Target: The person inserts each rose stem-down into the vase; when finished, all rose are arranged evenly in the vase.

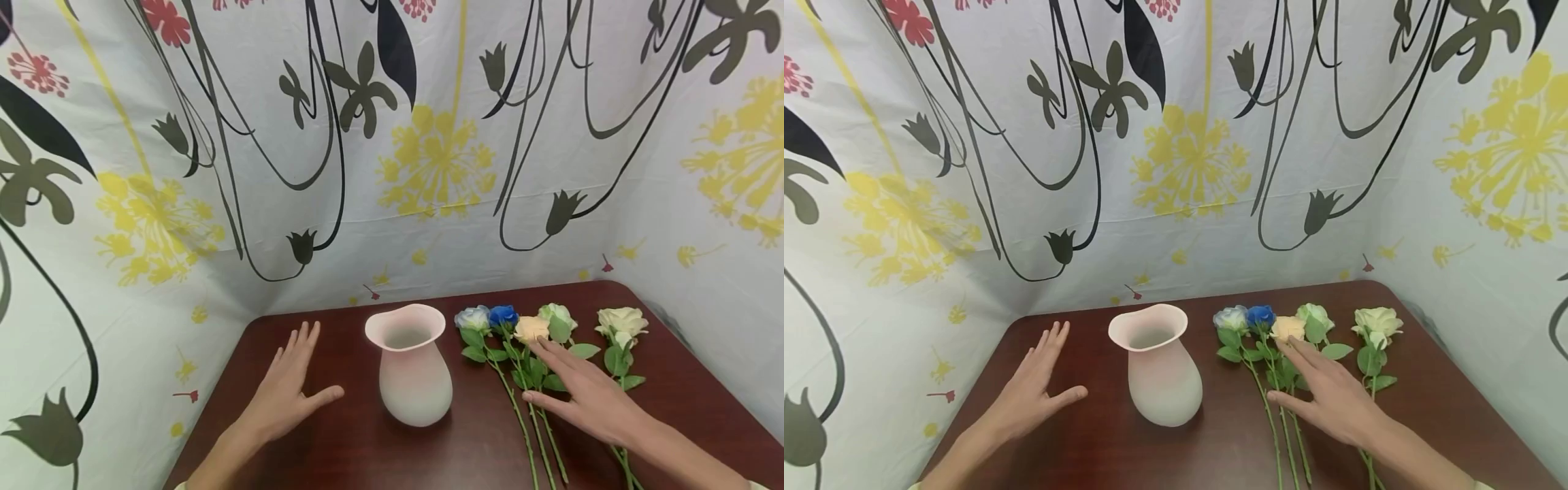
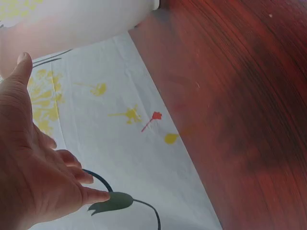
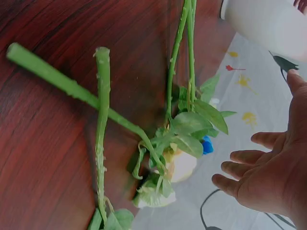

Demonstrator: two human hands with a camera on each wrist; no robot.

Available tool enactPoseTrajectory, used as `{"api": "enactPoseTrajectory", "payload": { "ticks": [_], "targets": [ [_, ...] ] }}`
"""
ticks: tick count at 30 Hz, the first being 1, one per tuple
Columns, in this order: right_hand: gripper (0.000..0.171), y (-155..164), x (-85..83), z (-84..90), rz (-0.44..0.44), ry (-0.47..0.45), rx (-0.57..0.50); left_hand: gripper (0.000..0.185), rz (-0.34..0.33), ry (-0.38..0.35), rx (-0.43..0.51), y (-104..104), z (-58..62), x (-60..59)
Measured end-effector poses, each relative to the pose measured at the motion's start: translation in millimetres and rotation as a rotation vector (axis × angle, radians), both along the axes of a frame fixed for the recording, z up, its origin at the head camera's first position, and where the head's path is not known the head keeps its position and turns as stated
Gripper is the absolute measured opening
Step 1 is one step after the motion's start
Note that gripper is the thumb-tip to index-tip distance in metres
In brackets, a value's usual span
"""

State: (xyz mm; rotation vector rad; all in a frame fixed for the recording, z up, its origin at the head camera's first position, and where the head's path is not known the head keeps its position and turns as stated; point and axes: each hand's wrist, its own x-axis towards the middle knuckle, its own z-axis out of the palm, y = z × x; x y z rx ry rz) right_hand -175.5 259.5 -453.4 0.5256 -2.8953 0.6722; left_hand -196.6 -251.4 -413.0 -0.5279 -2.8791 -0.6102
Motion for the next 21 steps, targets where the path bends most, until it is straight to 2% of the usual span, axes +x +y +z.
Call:
{"api": "enactPoseTrajectory", "payload": {
  "ticks": [4,10,15,21],
  "targets": [
    [0.087,-7.3,-4.7,-2.2,-0.006,-0.033,-0.083,0.119,-0.013,-0.051,0.093,6.1,0.3,-0.8],
    [0.064,-17.3,-14.8,-8.8,0.018,0.055,-0.213,0.123,-0.018,-0.145,0.230,15.6,-1.4,-2.1],
    [0.053,-24.3,-21.2,-13.4,0.021,0.052,-0.300,0.123,-0.014,-0.234,0.327,25.3,-3.6,-3.5],
    [0.043,-32.8,-31.2,-21.2,0.026,0.081,-0.375,0.116,-0.044,-0.299,0.437,37.8,-5.7,-5.5]
  ]
}}
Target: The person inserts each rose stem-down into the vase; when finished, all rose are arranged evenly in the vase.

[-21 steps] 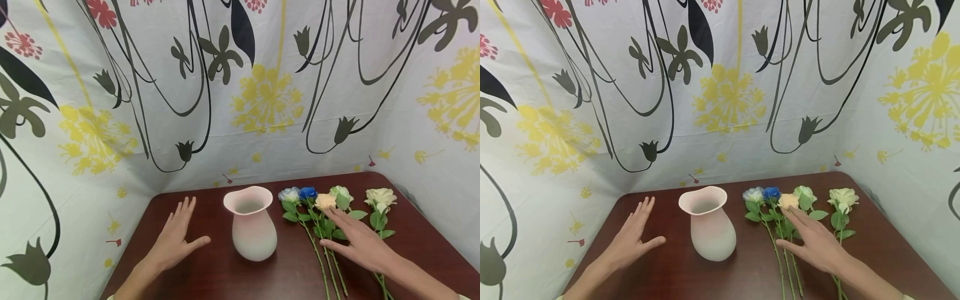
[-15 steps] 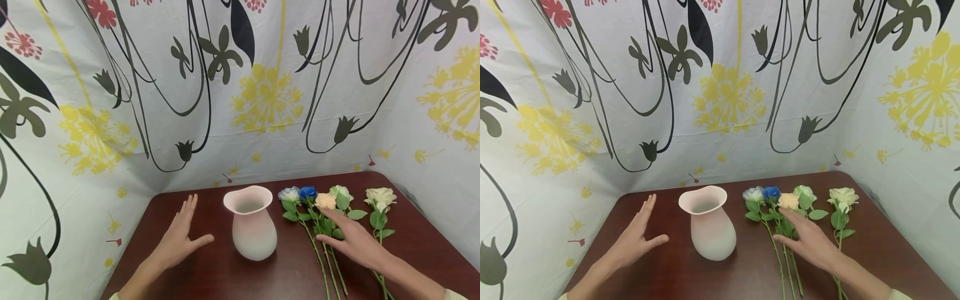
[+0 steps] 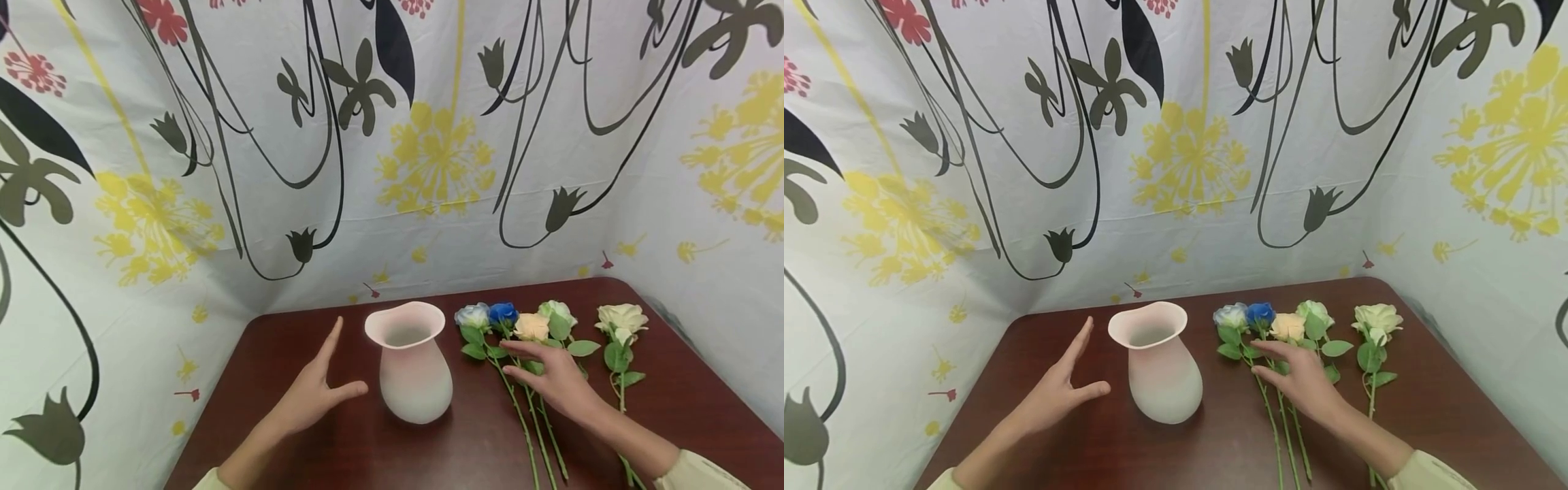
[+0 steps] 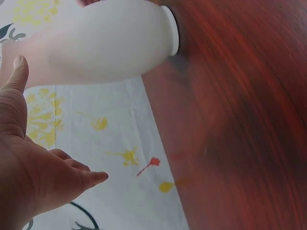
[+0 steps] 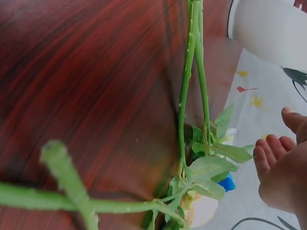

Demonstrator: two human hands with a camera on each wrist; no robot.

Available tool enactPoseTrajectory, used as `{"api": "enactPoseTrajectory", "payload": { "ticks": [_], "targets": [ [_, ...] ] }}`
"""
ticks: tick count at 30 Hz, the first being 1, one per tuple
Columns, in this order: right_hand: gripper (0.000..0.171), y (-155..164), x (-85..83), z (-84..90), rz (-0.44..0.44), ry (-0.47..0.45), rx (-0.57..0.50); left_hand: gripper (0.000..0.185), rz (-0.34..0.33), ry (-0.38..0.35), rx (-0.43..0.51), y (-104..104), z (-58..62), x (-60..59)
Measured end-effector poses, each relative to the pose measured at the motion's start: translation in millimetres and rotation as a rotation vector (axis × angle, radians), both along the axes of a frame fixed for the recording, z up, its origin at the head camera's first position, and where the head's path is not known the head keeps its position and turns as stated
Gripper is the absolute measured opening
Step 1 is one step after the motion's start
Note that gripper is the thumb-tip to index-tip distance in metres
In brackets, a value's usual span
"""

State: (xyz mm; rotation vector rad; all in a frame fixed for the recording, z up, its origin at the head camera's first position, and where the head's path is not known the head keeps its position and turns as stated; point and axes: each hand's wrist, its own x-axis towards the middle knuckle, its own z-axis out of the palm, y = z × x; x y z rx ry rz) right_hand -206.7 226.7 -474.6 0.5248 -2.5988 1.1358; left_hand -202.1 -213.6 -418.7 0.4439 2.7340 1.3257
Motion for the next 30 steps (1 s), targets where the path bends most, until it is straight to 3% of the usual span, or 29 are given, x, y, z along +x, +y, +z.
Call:
{"api": "enactPoseTrajectory", "payload": {
  "ticks": [10,21,30],
  "targets": [
    [0.044,-7.3,-17.1,-11.6,0.046,-0.229,-0.077,0.111,-0.108,-0.010,0.172,22.3,-8.3,-4.3],
    [0.054,-12.5,-25.4,-20.9,0.041,-0.312,-0.044,0.105,-0.172,0.053,0.260,39.1,-19.2,-5.7],
    [0.044,-19.1,-27.5,-26.8,-0.059,-0.309,-0.027,0.102,-0.157,0.086,0.240,46.6,-25.8,-5.8]
  ]
}}
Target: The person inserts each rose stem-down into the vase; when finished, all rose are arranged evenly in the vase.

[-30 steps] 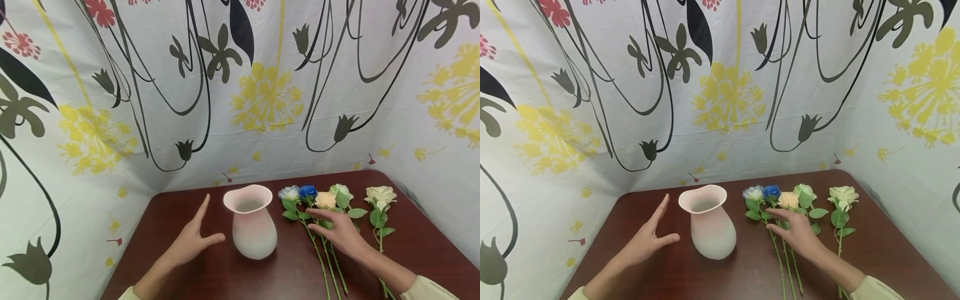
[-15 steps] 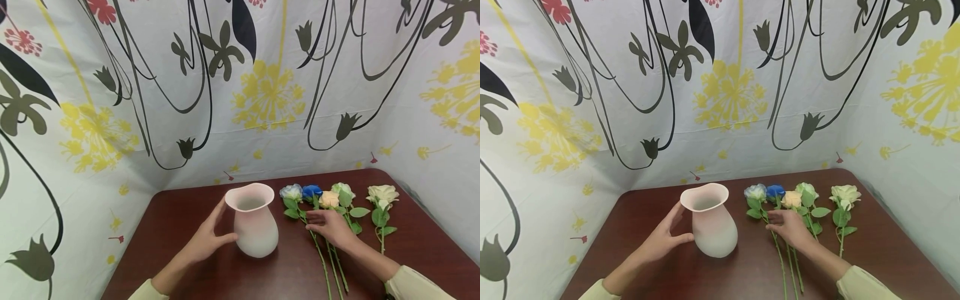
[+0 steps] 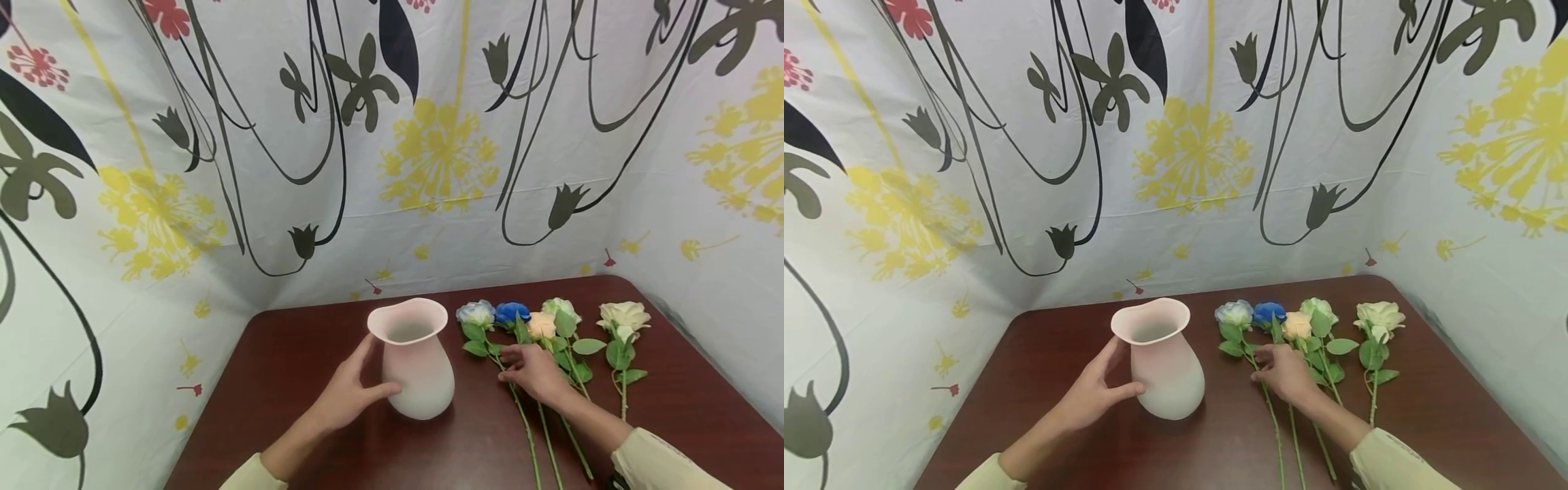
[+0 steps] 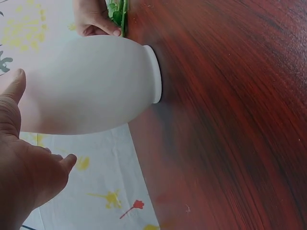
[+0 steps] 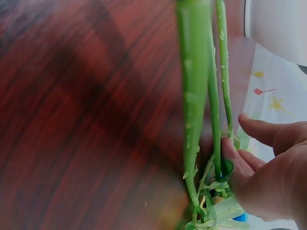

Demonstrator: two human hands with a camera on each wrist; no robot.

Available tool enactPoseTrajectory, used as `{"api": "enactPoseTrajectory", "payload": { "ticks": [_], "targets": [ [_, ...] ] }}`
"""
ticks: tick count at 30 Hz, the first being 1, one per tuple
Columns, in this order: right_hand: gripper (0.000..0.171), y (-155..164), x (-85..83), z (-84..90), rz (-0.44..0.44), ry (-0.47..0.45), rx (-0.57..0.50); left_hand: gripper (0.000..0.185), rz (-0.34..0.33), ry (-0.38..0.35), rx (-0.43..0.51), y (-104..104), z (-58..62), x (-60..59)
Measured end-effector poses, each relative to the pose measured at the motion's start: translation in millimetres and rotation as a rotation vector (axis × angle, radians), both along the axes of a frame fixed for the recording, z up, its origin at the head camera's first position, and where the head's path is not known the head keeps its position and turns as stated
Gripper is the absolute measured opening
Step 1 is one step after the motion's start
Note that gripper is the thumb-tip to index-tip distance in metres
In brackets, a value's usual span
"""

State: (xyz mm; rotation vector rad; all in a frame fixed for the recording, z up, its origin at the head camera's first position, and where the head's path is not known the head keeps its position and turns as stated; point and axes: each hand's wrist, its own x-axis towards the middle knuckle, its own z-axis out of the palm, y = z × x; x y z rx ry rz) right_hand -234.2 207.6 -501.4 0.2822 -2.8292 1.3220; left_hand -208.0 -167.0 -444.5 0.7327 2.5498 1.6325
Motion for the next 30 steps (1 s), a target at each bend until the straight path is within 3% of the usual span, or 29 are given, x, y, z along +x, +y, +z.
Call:
{"api": "enactPoseTrajectory", "payload": {
  "ticks": [10,19,30],
  "targets": [
    [0.031,-2.5,-6.8,-2.5,-0.075,-0.056,-0.013,0.095,0.001,0.034,-0.020,6.2,-2.3,-0.5],
    [0.025,1.6,-12.0,0.9,-0.076,-0.190,-0.178,0.090,-0.008,0.032,0.002,8.6,-3.0,-3.4],
    [0.034,6.3,-12.8,14.2,-0.042,-0.366,-0.341,0.092,-0.011,0.007,-0.013,7.3,-2.4,-4.8]
  ]
}}
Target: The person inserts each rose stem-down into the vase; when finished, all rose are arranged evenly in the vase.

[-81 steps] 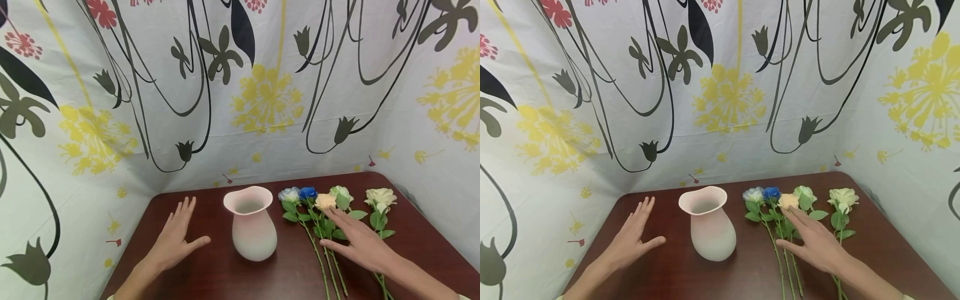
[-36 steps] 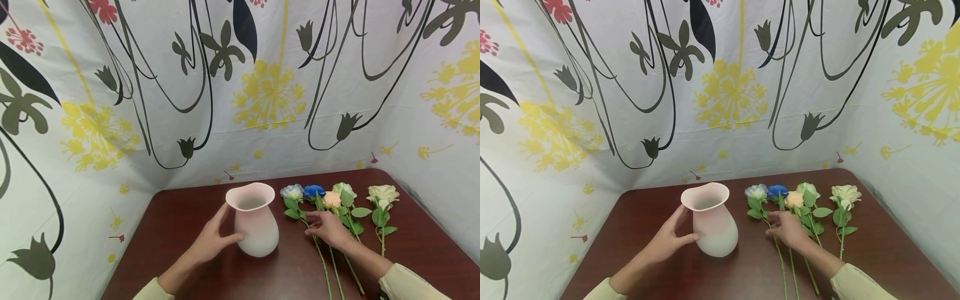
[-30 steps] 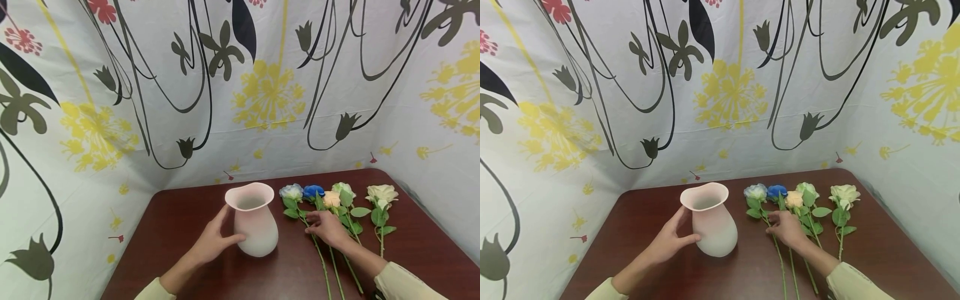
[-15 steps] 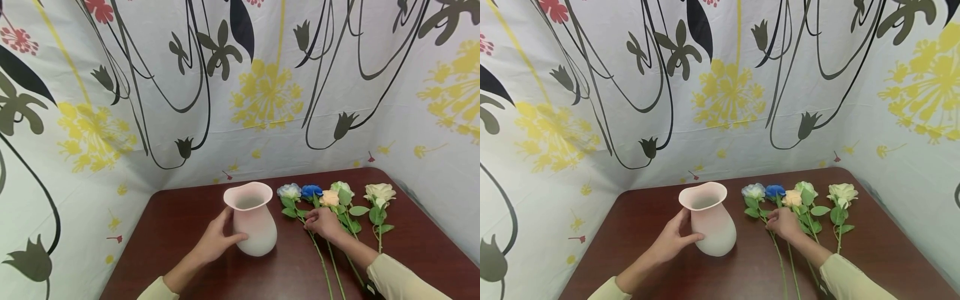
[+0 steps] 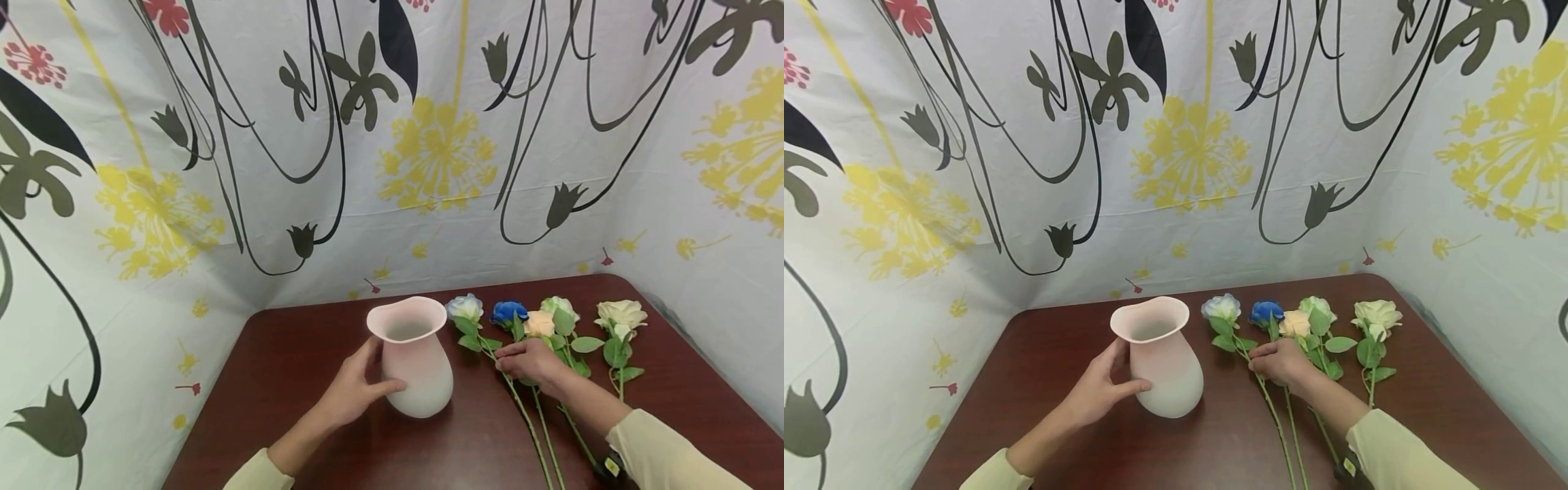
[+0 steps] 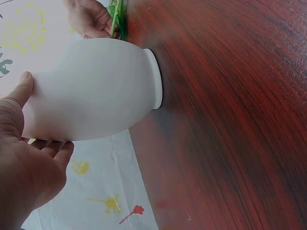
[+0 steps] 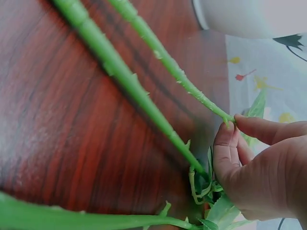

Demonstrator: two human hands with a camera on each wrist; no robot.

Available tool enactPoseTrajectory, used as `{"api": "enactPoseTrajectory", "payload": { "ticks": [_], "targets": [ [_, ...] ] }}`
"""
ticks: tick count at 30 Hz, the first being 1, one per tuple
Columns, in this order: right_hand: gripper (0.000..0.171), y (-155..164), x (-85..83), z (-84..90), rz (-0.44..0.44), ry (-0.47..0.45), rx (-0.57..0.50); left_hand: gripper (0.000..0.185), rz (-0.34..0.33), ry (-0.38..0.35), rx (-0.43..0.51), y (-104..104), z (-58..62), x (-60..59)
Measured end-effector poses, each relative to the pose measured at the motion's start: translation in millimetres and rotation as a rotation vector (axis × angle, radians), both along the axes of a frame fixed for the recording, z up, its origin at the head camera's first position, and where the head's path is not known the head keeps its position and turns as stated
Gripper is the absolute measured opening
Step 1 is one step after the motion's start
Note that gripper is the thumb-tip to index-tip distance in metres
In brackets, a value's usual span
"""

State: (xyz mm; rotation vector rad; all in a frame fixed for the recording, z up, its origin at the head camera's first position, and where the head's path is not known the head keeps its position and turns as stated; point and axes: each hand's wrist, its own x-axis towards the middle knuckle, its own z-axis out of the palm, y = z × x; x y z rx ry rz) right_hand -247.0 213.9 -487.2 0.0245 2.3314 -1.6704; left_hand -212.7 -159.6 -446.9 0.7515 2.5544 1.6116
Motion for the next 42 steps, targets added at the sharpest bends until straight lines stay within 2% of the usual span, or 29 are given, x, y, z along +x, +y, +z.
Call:
{"api": "enactPoseTrajectory", "payload": {
  "ticks": [11,20,23,28,42],
  "targets": [
    [0.038,6.4,1.3,16.5,0.001,-0.064,-0.159,0.093,-0.002,0.020,-0.002,-0.5,-0.4,-2.7],
    [0.042,12.0,4.6,30.4,0.009,-0.051,-0.281,0.092,-0.009,0.014,0.010,-1.0,-0.8,-1.8],
    [0.036,13.9,5.6,36.6,0.014,-0.039,-0.342,0.091,-0.009,0.016,0.012,-1.2,-0.4,-1.2],
    [0.014,18.1,8.2,50.0,0.026,-0.024,-0.451,0.091,-0.010,0.013,0.012,-1.3,-1.1,-1.4],
    [0.020,30.5,18.5,91.4,0.003,0.033,-0.679,0.089,-0.026,0.019,0.023,-1.0,-1.1,-1.5]
  ]
}}
